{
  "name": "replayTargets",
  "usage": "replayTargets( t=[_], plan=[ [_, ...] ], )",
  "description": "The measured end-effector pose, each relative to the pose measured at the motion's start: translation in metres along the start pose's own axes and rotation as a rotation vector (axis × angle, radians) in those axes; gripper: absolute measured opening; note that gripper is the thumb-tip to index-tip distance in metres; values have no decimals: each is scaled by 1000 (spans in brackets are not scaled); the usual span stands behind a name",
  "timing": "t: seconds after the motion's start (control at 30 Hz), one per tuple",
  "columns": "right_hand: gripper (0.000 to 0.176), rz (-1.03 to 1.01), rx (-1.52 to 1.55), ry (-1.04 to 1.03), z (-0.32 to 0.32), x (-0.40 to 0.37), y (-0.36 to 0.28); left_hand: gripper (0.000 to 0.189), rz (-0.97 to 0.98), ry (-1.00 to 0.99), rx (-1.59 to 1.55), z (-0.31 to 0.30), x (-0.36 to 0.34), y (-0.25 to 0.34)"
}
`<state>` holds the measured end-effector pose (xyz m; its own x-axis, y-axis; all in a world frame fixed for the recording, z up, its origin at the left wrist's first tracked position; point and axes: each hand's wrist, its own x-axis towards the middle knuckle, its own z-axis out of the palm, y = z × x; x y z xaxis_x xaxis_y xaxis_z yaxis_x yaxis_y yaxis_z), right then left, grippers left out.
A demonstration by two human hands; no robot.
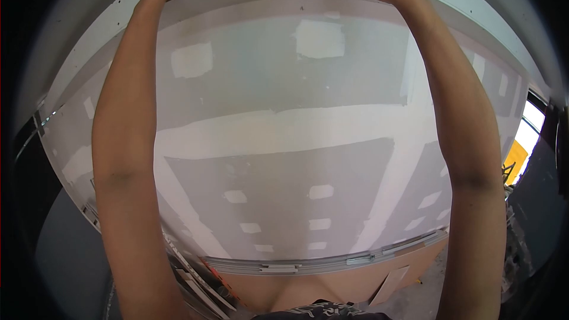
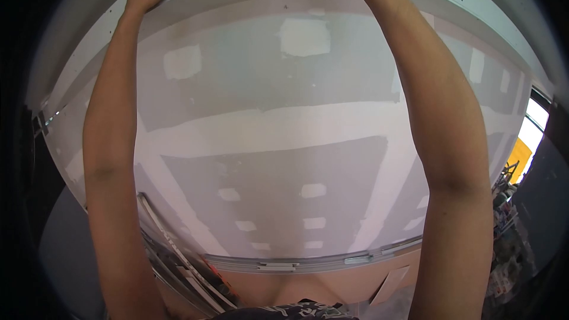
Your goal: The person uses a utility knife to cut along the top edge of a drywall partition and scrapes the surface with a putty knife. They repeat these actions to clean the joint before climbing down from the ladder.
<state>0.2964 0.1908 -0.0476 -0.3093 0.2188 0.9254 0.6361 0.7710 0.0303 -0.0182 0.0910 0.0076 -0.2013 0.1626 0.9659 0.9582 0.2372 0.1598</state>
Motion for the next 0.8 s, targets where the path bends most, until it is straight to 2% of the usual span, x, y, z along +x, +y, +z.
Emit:
replayTargets(
  t=[0.03,0.13,0.3,0.57,0.63,0.7,0.8],
  plan=[
    [35,-47,-10,21,1,0,3,31,1,1,0,-2,0,0],
    [35,20,2,-12,-4,-6,-9,31,63,31,3,-1,1,-4],
    [35,5,0,-8,1,-8,-3,30,86,23,-10,-1,4,-8],
    [36,26,9,14,5,-15,-3,32,52,10,-3,-4,-1,-3],
    [36,44,91,24,8,-19,-6,32,49,14,3,-4,-1,-3],
    [36,42,84,39,9,-21,-6,30,-19,-34,-19,-6,-2,1],
    [37,44,91,47,10,-23,-7,28,37,-46,4,-10,-2,0]
  ],
)
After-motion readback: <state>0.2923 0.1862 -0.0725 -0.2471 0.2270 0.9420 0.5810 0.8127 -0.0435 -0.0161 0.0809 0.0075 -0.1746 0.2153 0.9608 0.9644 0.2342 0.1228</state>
